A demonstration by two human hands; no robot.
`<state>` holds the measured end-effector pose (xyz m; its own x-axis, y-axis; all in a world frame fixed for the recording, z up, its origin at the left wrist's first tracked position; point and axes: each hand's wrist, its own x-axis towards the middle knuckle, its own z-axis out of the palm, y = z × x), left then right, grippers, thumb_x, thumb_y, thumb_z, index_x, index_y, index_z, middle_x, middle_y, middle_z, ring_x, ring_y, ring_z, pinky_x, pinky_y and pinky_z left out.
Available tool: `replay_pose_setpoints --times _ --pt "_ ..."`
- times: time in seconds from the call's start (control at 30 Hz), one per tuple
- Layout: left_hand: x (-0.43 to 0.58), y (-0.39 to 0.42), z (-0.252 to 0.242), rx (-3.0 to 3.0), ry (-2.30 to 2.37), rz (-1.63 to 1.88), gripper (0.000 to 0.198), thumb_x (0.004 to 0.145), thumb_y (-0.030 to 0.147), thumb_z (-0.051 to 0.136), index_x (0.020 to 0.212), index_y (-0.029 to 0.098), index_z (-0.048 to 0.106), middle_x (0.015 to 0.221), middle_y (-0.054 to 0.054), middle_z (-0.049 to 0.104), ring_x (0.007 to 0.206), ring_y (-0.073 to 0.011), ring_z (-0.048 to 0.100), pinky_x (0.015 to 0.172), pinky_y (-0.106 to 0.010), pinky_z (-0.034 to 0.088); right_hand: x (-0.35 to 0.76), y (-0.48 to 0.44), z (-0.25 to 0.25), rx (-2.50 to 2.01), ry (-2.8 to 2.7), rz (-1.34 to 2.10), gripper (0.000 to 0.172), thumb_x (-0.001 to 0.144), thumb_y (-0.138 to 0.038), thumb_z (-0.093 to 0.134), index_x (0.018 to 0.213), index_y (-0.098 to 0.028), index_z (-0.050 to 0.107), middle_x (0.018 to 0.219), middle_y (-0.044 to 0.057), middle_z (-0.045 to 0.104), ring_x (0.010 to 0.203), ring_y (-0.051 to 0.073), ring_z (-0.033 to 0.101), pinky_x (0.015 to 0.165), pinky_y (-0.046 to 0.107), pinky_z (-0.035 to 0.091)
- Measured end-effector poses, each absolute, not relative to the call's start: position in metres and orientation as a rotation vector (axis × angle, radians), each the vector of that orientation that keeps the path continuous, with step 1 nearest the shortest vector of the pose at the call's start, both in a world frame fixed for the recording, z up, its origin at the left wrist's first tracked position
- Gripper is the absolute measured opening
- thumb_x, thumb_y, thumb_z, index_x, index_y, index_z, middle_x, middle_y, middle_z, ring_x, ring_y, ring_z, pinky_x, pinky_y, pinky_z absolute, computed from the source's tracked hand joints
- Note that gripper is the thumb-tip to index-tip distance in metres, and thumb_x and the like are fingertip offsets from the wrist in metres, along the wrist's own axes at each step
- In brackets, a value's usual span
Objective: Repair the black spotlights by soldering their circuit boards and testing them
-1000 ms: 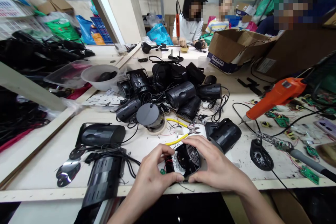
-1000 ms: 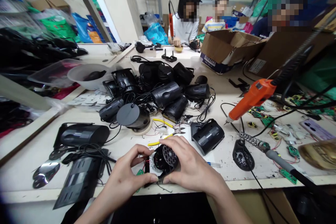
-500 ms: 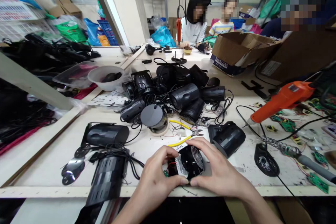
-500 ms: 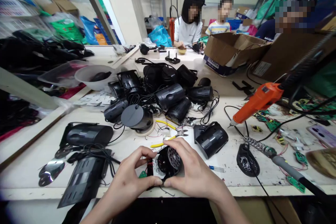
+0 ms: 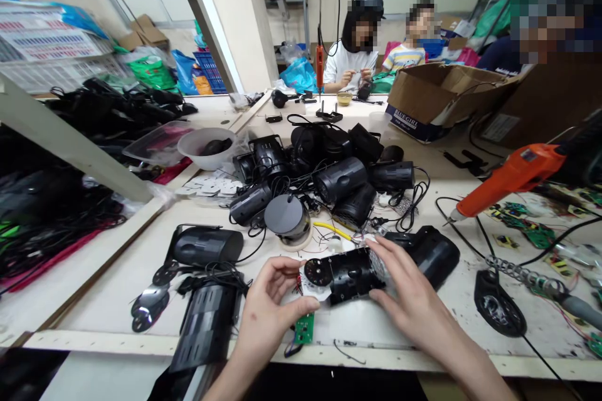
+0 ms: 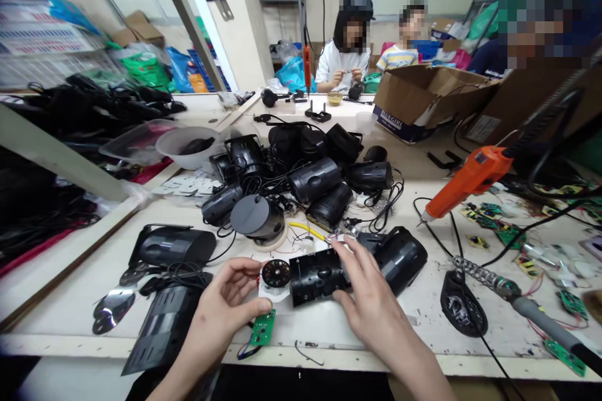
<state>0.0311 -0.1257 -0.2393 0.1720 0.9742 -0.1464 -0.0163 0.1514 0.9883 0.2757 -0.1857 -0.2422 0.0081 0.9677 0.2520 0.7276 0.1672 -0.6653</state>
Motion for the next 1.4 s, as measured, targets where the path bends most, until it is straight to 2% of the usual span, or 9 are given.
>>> replay_pose_setpoints --times 0.1,0.17,0.27,0.37,0.6,0.87,1.0,1.13,1.4 --pt "0.035 -0.129 -0.241 1.157 1.141 1.098 0.053 0.052 0.023 0.092 0.094 0.019 0.059 0.1 -0.007 0.07 0.097 -0.0215 0.068 0.091 -0.031 0.055 0.254 -0.196 -0.238 -1.575 -1.524 0.251 0.033 0.091 -0.025 0.056 0.124 -0.023 0.062 0.114 0.01 0.065 0.103 0.023 0.065 0.09 0.038 0.055" --pt "0.039 -0.132 -0.241 1.175 1.14 1.151 0.053 0.051 0.024 0.092 0.093 0.019 0.06 0.101 -0.007 0.071 0.098 -0.0222 0.068 0.09 -0.031 0.055 0.235 -0.202 -0.236 -1.558 -1.324 0.467 0.018 0.092 -0.035 0.06 0.098 -0.021 0.069 0.084 0.006 0.068 0.074 0.018 0.066 0.068 0.03 0.057" --pt "0.043 -0.138 -0.24 1.228 1.155 1.171 0.051 0.052 0.025 0.091 0.093 0.019 0.062 0.101 -0.007 0.072 0.097 -0.0226 0.067 0.087 -0.031 0.055 0.209 -0.202 -0.237 -1.454 -0.978 1.151 0.04 0.086 -0.057 0.063 0.085 -0.018 0.067 0.072 0.005 0.068 0.06 0.016 0.064 0.053 0.026 0.053" --pt "0.047 -0.144 -0.24 1.313 1.192 1.187 0.047 0.053 0.023 0.09 0.093 0.019 0.065 0.098 -0.006 0.071 0.09 -0.0205 0.066 0.081 -0.028 0.055 0.194 -0.198 -0.24 -1.234 -0.625 1.512 0.051 0.073 -0.064 0.074 0.081 -0.016 0.062 0.067 0.004 0.068 0.057 0.014 0.064 0.053 0.023 0.052" --pt "0.052 -0.152 -0.247 1.552 1.177 1.193 0.04 0.063 0.021 0.084 0.098 0.021 0.066 0.087 0.0 0.065 0.067 -0.0126 0.059 0.066 -0.024 0.052 0.189 -0.196 -0.24 -0.988 -0.208 1.554 0.041 0.059 -0.037 0.09 0.07 -0.017 0.056 0.067 -0.002 0.065 0.062 0.011 0.063 0.06 0.023 0.056" --pt "0.045 -0.154 -0.248 1.494 1.094 0.849 0.056 0.076 0.027 0.073 0.128 0.022 0.051 0.072 0.003 0.061 0.082 -0.0193 0.067 0.09 -0.037 0.051 0.2 -0.191 -0.244 -1.091 -0.206 1.462 0.041 0.056 -0.038 0.086 0.069 -0.018 0.053 0.051 -0.004 0.057 0.05 0.011 0.059 0.045 0.017 0.044" --pt "0.044 -0.152 -0.251 1.423 1.06 0.876 0.037 0.076 0.025 0.067 0.111 0.019 0.057 0.089 -0.005 0.066 0.083 -0.0187 0.067 0.083 -0.034 0.055 0.204 -0.192 -0.248 -1.132 -0.284 1.387 0.035 0.062 -0.038 0.081 0.07 -0.018 0.053 0.052 -0.004 0.057 0.049 0.009 0.057 0.044 0.015 0.04" --pt "0.047 -0.152 -0.249 1.379 1.052 0.887 0.027 0.076 0.024 0.068 0.101 0.017 0.061 0.084 -0.005 0.065 0.08 -0.0177 0.066 0.074 -0.029 0.058 0.205 -0.194 -0.248 -1.174 -0.37 1.338 0.029 0.072 -0.038 0.075 0.073 -0.018 0.054 0.051 -0.004 0.058 0.049 0.008 0.055 0.046 0.014 0.039" --pt "0.037 -0.146 -0.248 1.422 1.043 0.916 0.013 0.076 0.019 0.065 0.088 0.018 0.069 0.107 -0.009 0.061 0.096 -0.0216 0.066 0.082 -0.031 0.06 0.213 -0.194 -0.252 -1.228 -0.449 1.324 0.035 0.071 -0.045 0.076 0.074 -0.018 0.054 0.051 -0.003 0.059 0.047 0.008 0.052 0.045 0.015 0.038"
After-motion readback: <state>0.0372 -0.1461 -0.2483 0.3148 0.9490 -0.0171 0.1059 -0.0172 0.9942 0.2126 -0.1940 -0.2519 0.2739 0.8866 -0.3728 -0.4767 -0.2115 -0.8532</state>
